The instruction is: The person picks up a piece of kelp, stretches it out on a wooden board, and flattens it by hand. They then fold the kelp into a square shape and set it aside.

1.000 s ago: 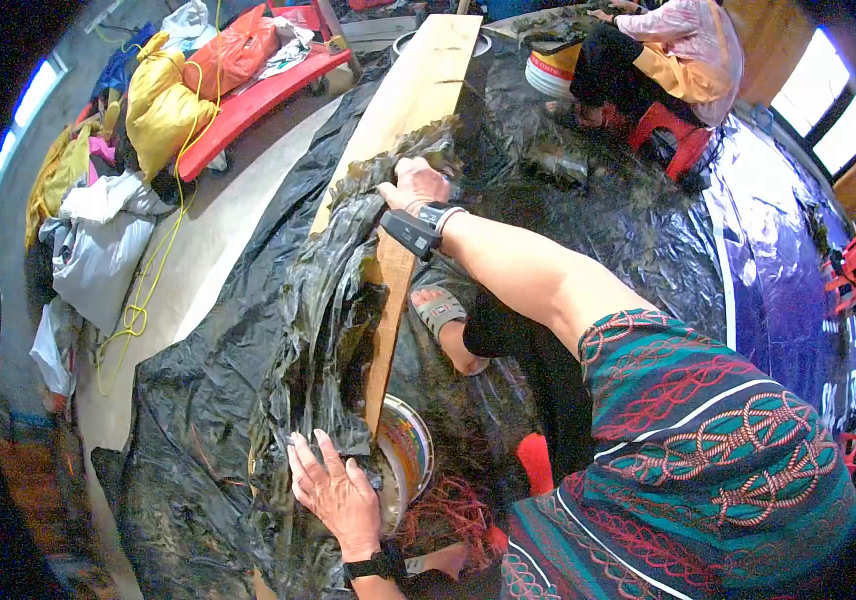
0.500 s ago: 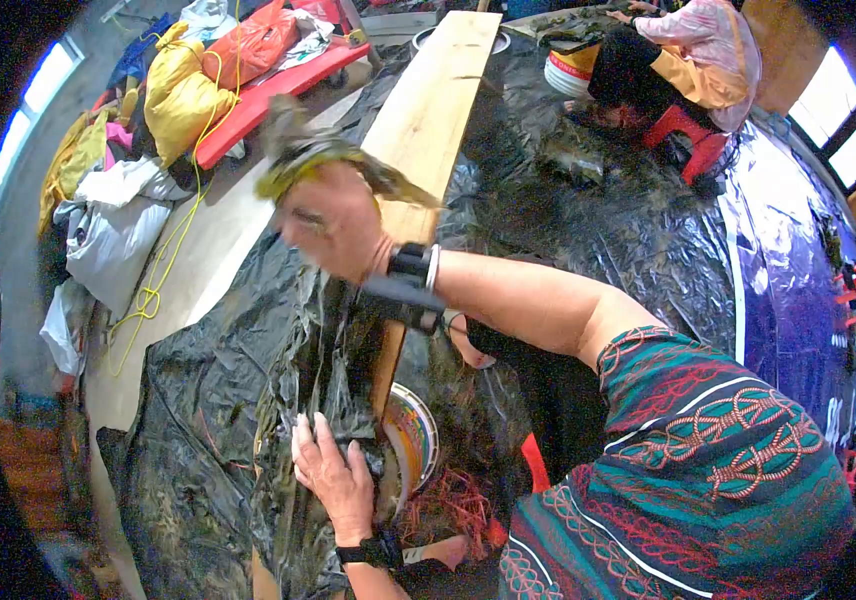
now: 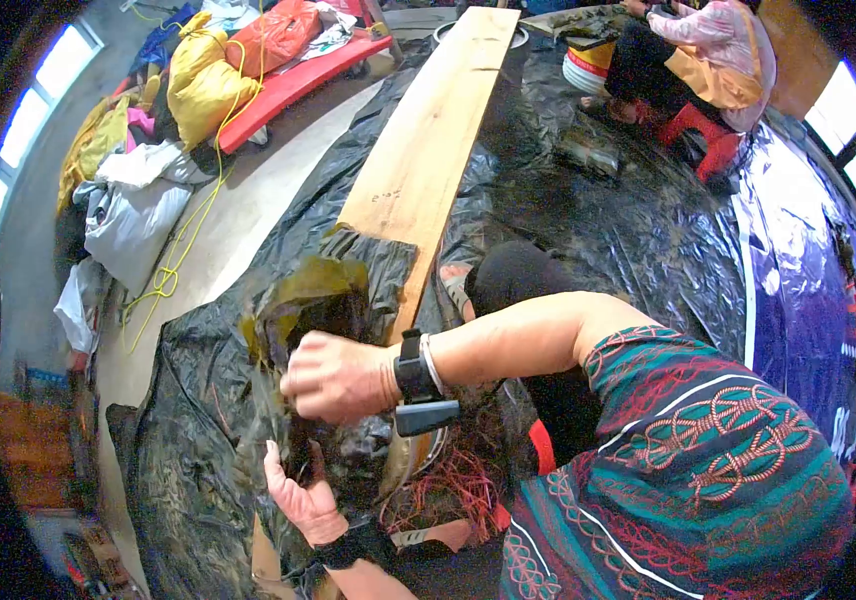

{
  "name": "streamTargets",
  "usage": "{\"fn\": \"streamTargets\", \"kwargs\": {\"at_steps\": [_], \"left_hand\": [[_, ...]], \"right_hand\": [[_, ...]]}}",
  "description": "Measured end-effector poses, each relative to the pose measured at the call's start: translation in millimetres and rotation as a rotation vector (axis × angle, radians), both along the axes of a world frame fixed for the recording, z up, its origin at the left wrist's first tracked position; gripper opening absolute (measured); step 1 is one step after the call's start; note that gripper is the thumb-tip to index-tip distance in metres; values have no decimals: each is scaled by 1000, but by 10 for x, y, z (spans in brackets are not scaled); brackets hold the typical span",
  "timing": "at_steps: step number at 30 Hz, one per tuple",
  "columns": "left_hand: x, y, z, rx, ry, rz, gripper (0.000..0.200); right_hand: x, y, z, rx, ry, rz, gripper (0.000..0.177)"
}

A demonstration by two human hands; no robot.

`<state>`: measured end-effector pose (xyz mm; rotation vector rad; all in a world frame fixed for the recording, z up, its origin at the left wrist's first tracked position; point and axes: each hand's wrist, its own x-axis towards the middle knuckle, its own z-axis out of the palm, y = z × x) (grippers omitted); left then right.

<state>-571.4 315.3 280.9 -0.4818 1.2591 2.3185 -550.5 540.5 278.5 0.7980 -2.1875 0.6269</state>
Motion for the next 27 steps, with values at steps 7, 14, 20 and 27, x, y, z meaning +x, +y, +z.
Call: {"fn": "streamTargets", "kwargs": {"at_steps": [7, 14, 20, 27], "left_hand": [[176, -221, -57, -623, 489, -253, 32], [99, -261, -122, -46, 169, -102, 48], [125, -166, -127, -360, 240, -80, 44], [128, -70, -93, -306, 436, -32, 28]], "right_hand": [[-252, 524, 31, -73, -54, -801, 67], [-63, 936, -243, -82, -45, -685, 18], [176, 1347, -373, 243, -231, -551, 15], [44, 1452, -452, 114, -481, -548, 17]]}}
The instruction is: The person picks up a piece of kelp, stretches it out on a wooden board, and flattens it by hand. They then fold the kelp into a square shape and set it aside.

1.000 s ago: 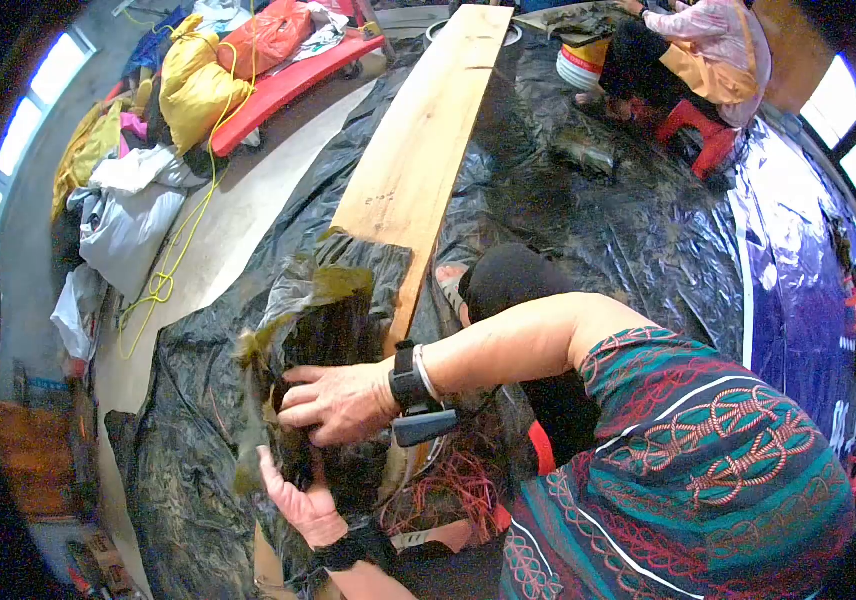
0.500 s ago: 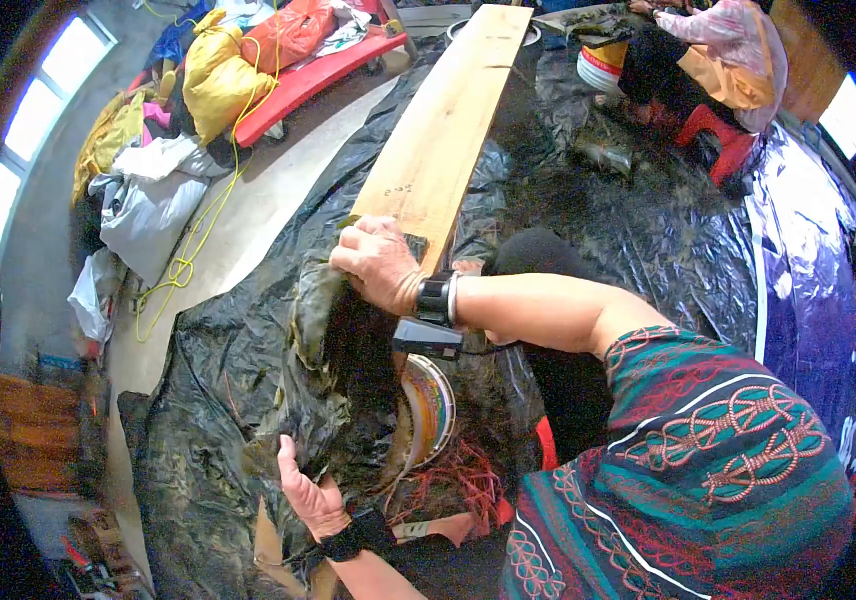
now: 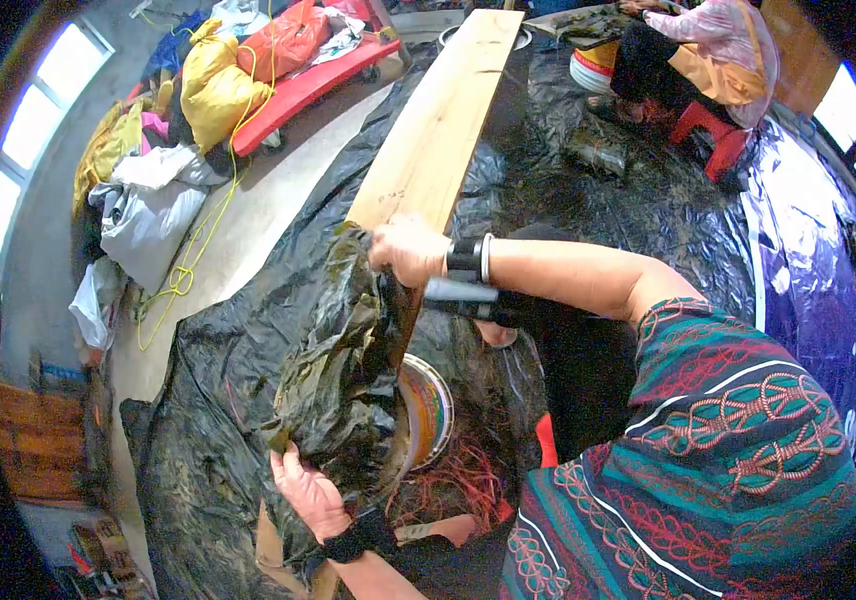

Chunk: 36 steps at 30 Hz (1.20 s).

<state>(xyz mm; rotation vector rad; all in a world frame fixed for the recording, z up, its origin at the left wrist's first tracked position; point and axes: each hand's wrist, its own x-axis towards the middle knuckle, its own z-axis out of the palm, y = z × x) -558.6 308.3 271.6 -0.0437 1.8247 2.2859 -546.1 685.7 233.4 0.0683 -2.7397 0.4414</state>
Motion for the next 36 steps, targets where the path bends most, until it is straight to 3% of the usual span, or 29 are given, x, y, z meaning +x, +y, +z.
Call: {"fn": "streamTargets", "kwargs": {"at_steps": [1, 3, 5, 7, 9, 11, 15, 16, 17, 20, 26, 29, 31, 33, 36], "left_hand": [[-14, -21, -19, -14, -2, -6, 27], [-3, -45, -29, -39, -16, 0, 26], [24, -12, -3, -218, 45, -21, 35], [46, 29, -54, -510, 261, 106, 50], [126, 135, 75, -1209, 801, 268, 59], [137, 146, 153, -1386, 1072, 82, 71], [146, 339, 16, -1325, 1013, -111, 62], [110, 346, -59, -1321, 1004, -103, 48], [84, 342, -108, -1315, 1002, -94, 32], [39, 264, -172, -1219, 973, 55, 18], [108, -135, 119, -1150, 1018, 318, 19], [155, -478, 127, -1082, 846, 384, 23], [259, -604, 155, -959, 573, 370, 23], [378, -663, 163, -847, 573, 335, 21], [443, -895, -73, -920, 386, 256, 27]], "right_hand": [[-43, -32, 86, -3, -7, 5, 17], [-98, -105, 276, -421, 108, -76, 13], [-92, -237, 341, -366, 179, -54, 10], [-90, -477, 326, -228, 58, -121, 15], [-101, -635, 326, -132, 113, -95, 21], [-187, -720, 280, 148, 186, -64, 23], [-237, -804, 190, 140, 99, -98, 15], [-254, -837, 226, 161, -21, -138, 16], [-249, -847, 215, 122, 15, -128, 15], [-289, -863, 143, 98, 60, -86, 18], [-309, -807, 77, 47, 32, -88, 23], [-318, -776, 25, 32, 68, -87, 23], [-324, -759, -11, 49, 106, -86, 21], [-305, -771, 9, 86, 106, -101, 20], [-328, -770, -49, 119, 164, -117, 13]]}}
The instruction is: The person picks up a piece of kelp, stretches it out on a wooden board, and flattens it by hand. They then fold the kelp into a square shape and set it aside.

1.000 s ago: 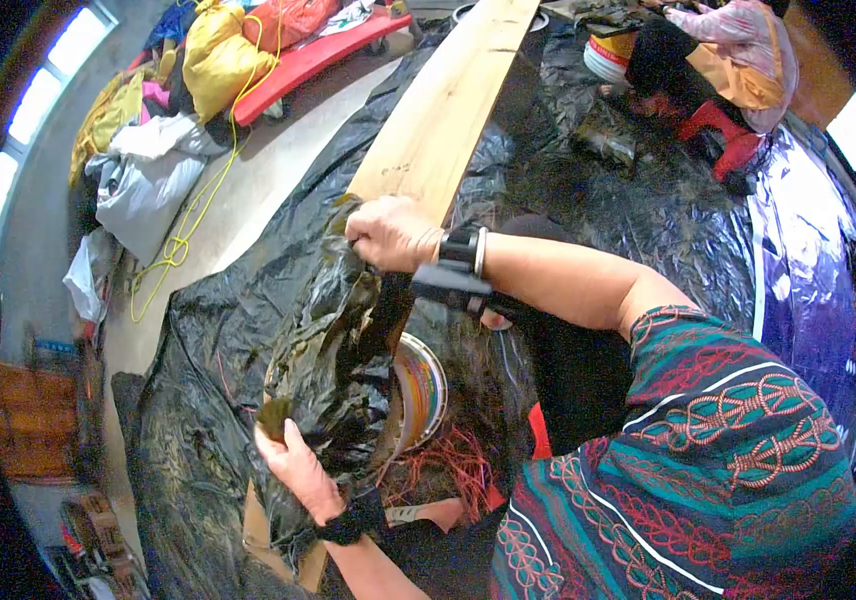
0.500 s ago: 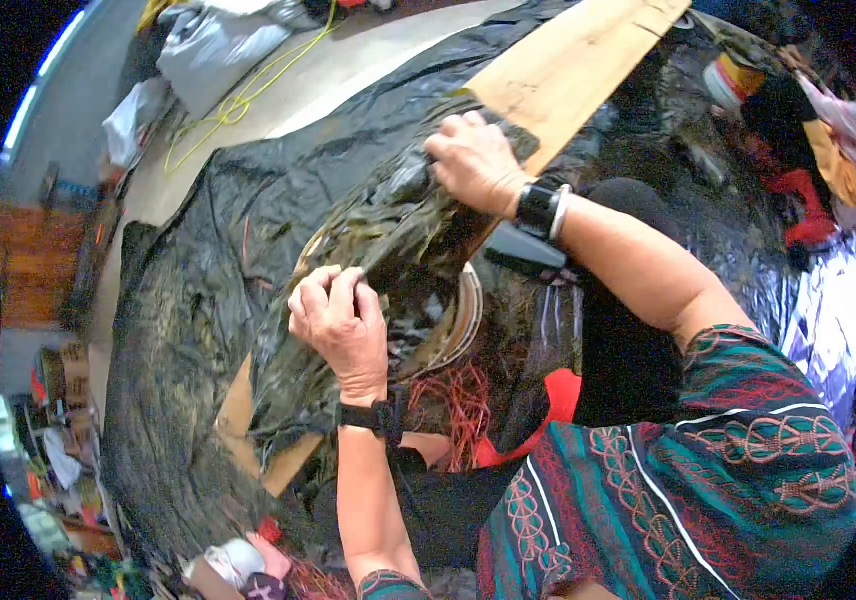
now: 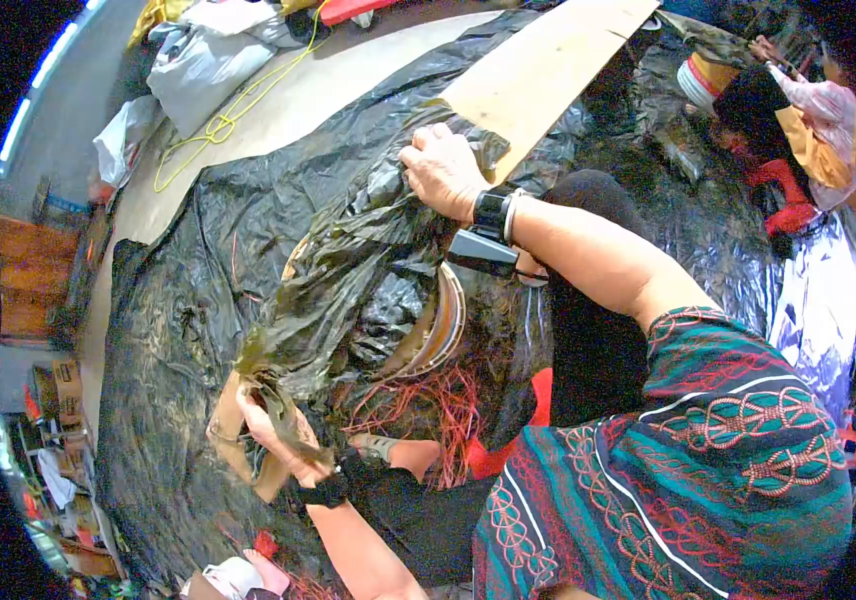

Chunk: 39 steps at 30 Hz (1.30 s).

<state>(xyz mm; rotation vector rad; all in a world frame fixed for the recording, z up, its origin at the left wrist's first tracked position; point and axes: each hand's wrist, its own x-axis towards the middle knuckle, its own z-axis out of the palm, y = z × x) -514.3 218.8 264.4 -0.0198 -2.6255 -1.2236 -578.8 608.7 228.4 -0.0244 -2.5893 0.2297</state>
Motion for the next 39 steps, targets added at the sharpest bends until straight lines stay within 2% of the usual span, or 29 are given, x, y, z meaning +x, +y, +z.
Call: {"fn": "streamTargets", "kwargs": {"at_steps": [1, 3, 5, 6, 7, 9, 10, 11, 13, 14, 15, 17, 18, 19, 21, 23, 25, 26, 29, 30, 31, 33, 34, 35, 37, 38, 39], "left_hand": [[1, -44, -139, 157, 7, 40, 30], [35, -16, -105, 395, -12, 102, 36], [-24, -201, -70, 936, -72, 105, 42], [-98, -251, -66, 747, 5, 217, 43], [-137, -305, -56, 783, 169, 118, 36], [-214, -222, 53, 189, 291, 341, 29], [-209, -87, 216, 74, 271, 326, 28], [-227, 7, 232, 79, 271, 315, 28], [-236, 148, 248, -143, 270, 3, 31], [-246, 260, 232, -208, 195, 52, 39], [-256, 303, 196, -403, 237, 58, 52], [-212, 340, 200, -734, 197, 104, 68], [-179, 377, 259, -838, 31, 160, 70], [-184, 303, 220, -845, 30, 164, 70], [-173, 101, 84, -790, -102, 78, 62], [-155, 36, 20, -812, -133, 35, 63], [-139, 70, 17, -705, -150, 58, 61], [-144, 64, -19, -720, -59, 84, 62], [-208, 83, -1, -632, -32, 144, 65], [-244, 53, -54, -607, 53, 150, 55], [-260, 23, -62, -607, 50, 159, 55], [-294, -28, -80, -646, -12, 119, 40], [-296, 17, -34, -621, 17, 134, 26], [-297, -27, -55, -619, 14, 137, 26], [-333, -44, -21, -512, 123, 100, 21], [-294, -12, 3, -376, 106, 118, 17], [-302, 12, 17, -321, 246, 104, 13]], "right_hand": [[-5, 0, -21, 13, -7, -8, 13], [-7, -5, -32, 34, -15, -19, 13], [-4, -18, -16, -25, -11, -1, 14], [-5, -27, -1, -34, 12, -3, 11], [-11, -21, 4, -27, 5, -15, 11], [-10, -17, 9, -36, 5, -27, 11], [1, -7, 30, -11, -11, -28, 12], [24, -5, 53, -16, -41, -25, 14], [55, -8, 108, -22, -29, -22, 17], [69, -14, 133, -23, -30, -22, 17], [86, -27, 175, -63, 44, -22, 18], [76, -104, 252, -114, 113, -15, 19], [60, -151, 298, -120, 177, 75, 20], [43, -189, 338, -126, 243, 162, 21], [49, -333, 424, -105, 189, 309, 24], [59, -532, 482, -116, 55, 383, 30], [33, -667, 439, -95, -36, 355, 37], [26, -696, 424, -81, -64, 355, 31], [-48, -748, 335, -63, -68, 364, 20], [-76, -761, 330, -55, -46, 365, 16], [-81, -763, 335, -81, 36, 366, 9], [-126, -761, 368, -83, 69, 346, 8], [-142, -737, 402, -159, 40, 372, 9], [-155, -734, 433, -157, 38, 376, 9], [-159, -725, 546, -539, -17, 424, 9], [-103, -705, 610, -583, 13, 423, 12], [-70, -696, 675, -577, 13, 416, 12]]}}
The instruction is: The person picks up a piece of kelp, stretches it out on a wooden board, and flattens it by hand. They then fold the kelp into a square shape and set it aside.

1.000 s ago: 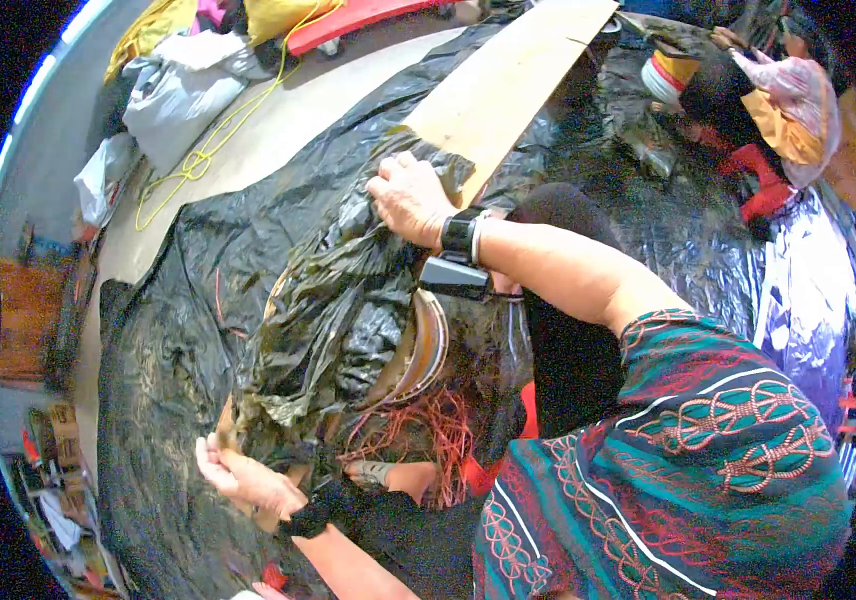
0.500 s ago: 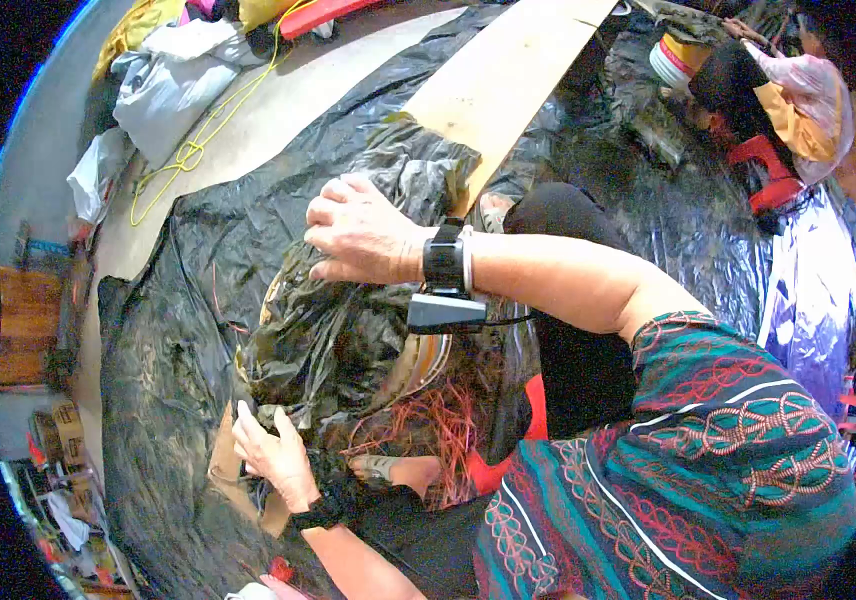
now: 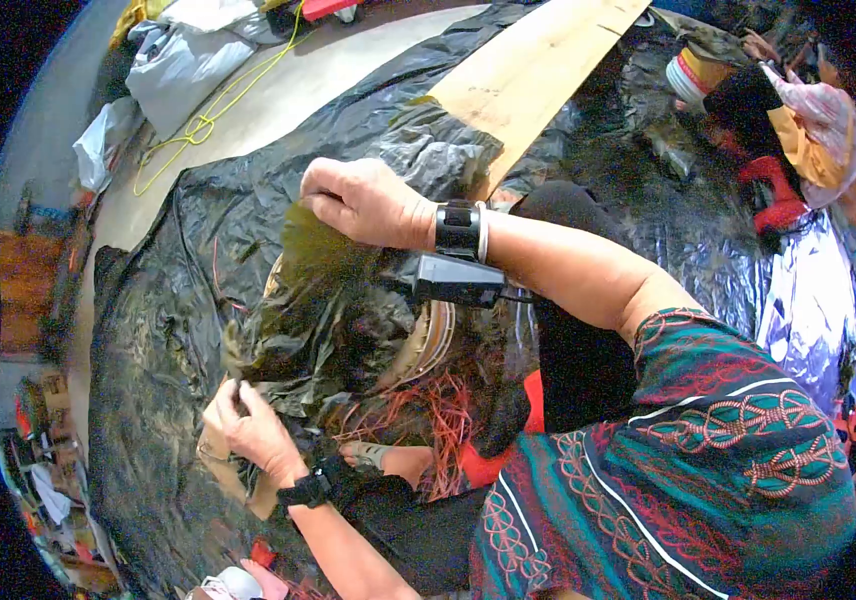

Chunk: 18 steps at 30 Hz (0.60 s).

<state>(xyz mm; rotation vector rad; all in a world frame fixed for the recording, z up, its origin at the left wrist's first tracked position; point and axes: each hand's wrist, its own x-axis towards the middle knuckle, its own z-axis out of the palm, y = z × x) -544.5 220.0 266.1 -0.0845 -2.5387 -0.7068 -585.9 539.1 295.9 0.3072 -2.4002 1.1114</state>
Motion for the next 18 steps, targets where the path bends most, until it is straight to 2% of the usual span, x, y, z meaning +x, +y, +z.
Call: {"fn": "streamTargets", "kwargs": {"at_steps": [2, 3, 4, 6, 7, 8, 11, 12, 13, 14, 16, 18], "left_hand": [[1, 52, 90, 114, 45, 70, 13], [9, 42, 172, 11, 102, 91, 16], [-35, 18, 135, 117, 214, 35, 18], [-65, -7, 188, 195, 159, 44, 20], [-30, 109, 377, 444, -130, 159, 24], [-70, 133, 406, 445, -131, 153, 24], [-198, 176, 423, 911, -113, -9, 26], [-255, 176, 414, 911, -113, -9, 26], [-310, 160, 403, 1111, -60, -112, 25], [-348, 143, 397, 1307, -4, -218, 24], [-331, -30, 323, 1342, -21, -288, 26], [-351, -400, 23, 1550, -170, -597, 33]], "right_hand": [[30, 13, 75, -205, -25, -25, 13], [34, 27, 79, -258, -19, -44, 14], [40, 46, 95, -255, -19, -55, 14], [41, 82, 140, -365, -7, -85, 13], [24, 100, 131, -402, 21, -76, 14], [25, 121, 137, -401, 23, -81, 14], [31, 130, 179, -449, 17, -75, 14], [34, 123, 183, -565, 18, -44, 12], [49, 119, 191, -680, 20, -11, 11], [72, 127, 207, -681, 21, -10, 11], [162, 164, 233, -376, 305, 40, 9], [237, 225, 174, -148, 329, 276, 11]]}}
